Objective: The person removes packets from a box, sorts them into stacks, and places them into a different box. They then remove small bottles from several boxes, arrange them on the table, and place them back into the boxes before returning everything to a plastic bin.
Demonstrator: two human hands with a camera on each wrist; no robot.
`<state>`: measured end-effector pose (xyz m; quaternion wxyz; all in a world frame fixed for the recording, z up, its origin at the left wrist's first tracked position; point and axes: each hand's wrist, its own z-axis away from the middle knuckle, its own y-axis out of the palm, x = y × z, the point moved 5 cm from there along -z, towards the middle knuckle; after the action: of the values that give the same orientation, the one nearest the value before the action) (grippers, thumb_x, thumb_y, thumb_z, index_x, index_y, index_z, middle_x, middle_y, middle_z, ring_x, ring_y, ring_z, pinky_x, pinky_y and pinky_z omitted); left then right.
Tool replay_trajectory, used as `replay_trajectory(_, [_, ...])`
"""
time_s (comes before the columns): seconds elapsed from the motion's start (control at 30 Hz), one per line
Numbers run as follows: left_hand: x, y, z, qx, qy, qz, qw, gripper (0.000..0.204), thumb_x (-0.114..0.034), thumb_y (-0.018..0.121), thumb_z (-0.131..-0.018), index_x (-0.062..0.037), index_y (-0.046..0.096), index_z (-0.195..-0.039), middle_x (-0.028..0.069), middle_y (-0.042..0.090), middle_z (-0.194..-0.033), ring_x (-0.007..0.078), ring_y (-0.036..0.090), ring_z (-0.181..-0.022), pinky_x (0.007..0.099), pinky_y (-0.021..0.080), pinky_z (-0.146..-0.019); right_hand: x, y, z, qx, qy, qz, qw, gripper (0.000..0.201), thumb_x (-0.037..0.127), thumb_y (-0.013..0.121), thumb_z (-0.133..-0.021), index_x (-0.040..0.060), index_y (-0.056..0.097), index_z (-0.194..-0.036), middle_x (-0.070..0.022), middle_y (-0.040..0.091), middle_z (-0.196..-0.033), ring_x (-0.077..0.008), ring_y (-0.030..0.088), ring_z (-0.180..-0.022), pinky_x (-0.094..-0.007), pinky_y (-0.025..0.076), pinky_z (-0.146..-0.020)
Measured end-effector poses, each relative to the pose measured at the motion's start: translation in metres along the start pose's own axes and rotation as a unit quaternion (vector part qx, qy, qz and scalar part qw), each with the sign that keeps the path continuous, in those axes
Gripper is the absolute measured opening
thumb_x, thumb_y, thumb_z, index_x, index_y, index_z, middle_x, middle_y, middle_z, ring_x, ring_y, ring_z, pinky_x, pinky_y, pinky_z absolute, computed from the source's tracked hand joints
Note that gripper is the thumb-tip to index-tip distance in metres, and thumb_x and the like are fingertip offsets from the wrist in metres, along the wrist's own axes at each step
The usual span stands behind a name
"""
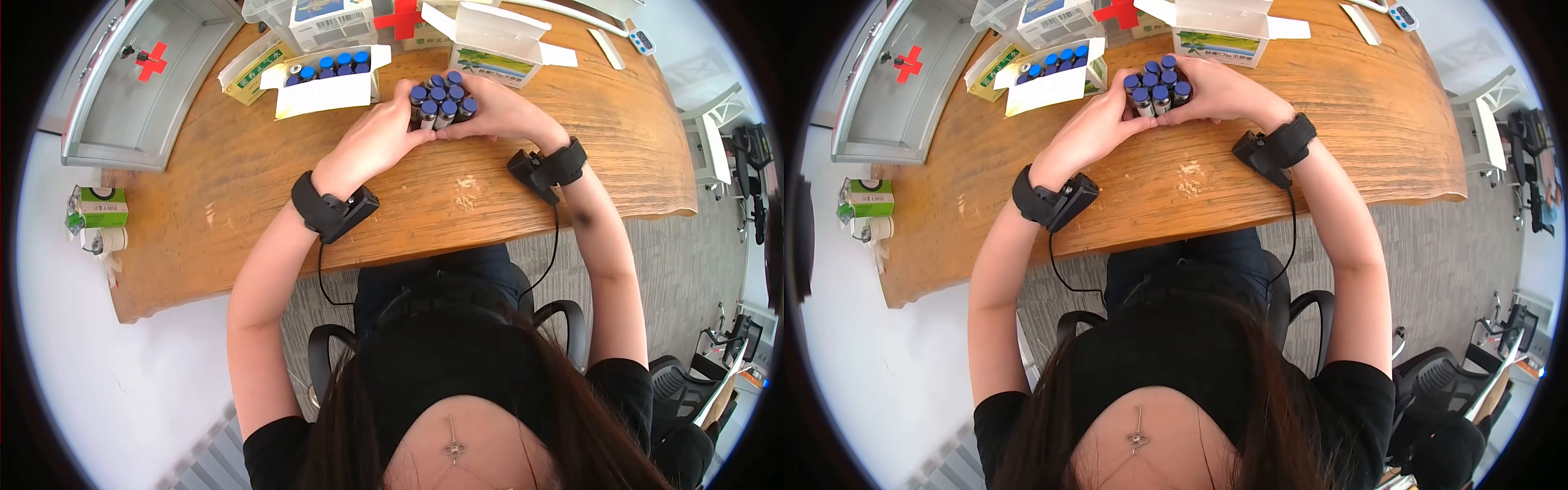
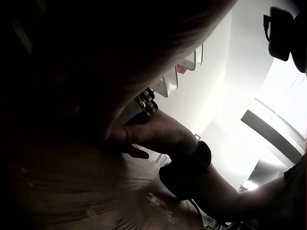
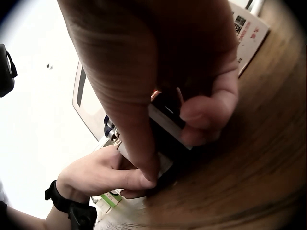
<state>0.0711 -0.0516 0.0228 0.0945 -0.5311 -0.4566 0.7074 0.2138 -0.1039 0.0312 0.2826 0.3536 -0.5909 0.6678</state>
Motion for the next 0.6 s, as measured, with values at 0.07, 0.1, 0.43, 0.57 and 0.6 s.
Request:
replay_trajectory(0.07, [0.000, 0.002, -0.004, -0.018, 0.018, -0.010, 1.000, 0.056, -0.022, 0.068, -0.083, 0.0075, 0.037, -0.120, 0.0297, 0.062, -0.095, 0.0413, 0.062, -0.092, 0.0429, 0.051, -0.077, -0.002, -0.002, -0.002, -0.012, -0.010, 0.009, 1.000, 0.062, 0.028, 0.079, -0.070, 0.0039, 0.051, -0.121, -0.0096, 0.063, -0.087, -0.0154, 0.059, -0.058, -0.0254, 0.048, -0.041])
replay_trajectory(0.1, [0.002, 0.003, -0.007, -0.028, 0.013, -0.037, 0.999, 0.057, -0.023, 0.067, -0.084, 0.0037, 0.036, -0.124, 0.0256, 0.063, -0.097, 0.0357, 0.063, -0.091, 0.0399, 0.050, -0.078, -0.006, -0.003, -0.005, -0.015, -0.018, 0.016, 1.000, 0.065, 0.029, 0.079, -0.071, 0.0044, 0.050, -0.123, -0.0097, 0.063, -0.089, -0.0157, 0.059, -0.059, -0.0256, 0.048, -0.041])
replay_trajectory(0.43, [0.020, 0.002, -0.041, -0.054, -0.004, -0.024, 0.998, 0.059, -0.027, 0.075, -0.077, 0.0086, 0.044, -0.113, 0.0269, 0.064, -0.092, 0.0385, 0.064, -0.090, 0.0413, 0.053, -0.076, -0.038, -0.013, -0.033, -0.095, -0.095, 0.126, 0.983, 0.081, 0.045, 0.077, -0.069, 0.0010, 0.047, -0.130, -0.0184, 0.063, -0.110, -0.0284, 0.067, -0.081, -0.0345, 0.055, -0.071])
replay_trajectory(0.57, [0.018, -0.001, -0.042, -0.048, -0.034, -0.020, 0.998, 0.063, -0.026, 0.077, -0.075, 0.0059, 0.043, -0.118, 0.0236, 0.064, -0.096, 0.0353, 0.064, -0.091, 0.0395, 0.053, -0.078, -0.028, -0.014, -0.027, -0.088, -0.057, 0.120, 0.987, 0.080, 0.046, 0.076, -0.068, 0.0010, 0.048, -0.129, -0.0207, 0.064, -0.107, -0.0340, 0.066, -0.086, -0.0364, 0.051, -0.082])
replay_trajectory(0.6, [0.016, -0.003, -0.039, -0.039, -0.052, -0.010, 0.998, 0.065, -0.025, 0.077, -0.074, 0.0044, 0.042, -0.120, 0.0219, 0.064, -0.098, 0.0333, 0.065, -0.091, 0.0385, 0.053, -0.079, -0.026, -0.014, -0.026, -0.092, -0.043, 0.133, 0.986, 0.078, 0.044, 0.076, -0.068, 0.0007, 0.049, -0.127, -0.0206, 0.065, -0.102, -0.0340, 0.066, -0.086, -0.0366, 0.052, -0.080])
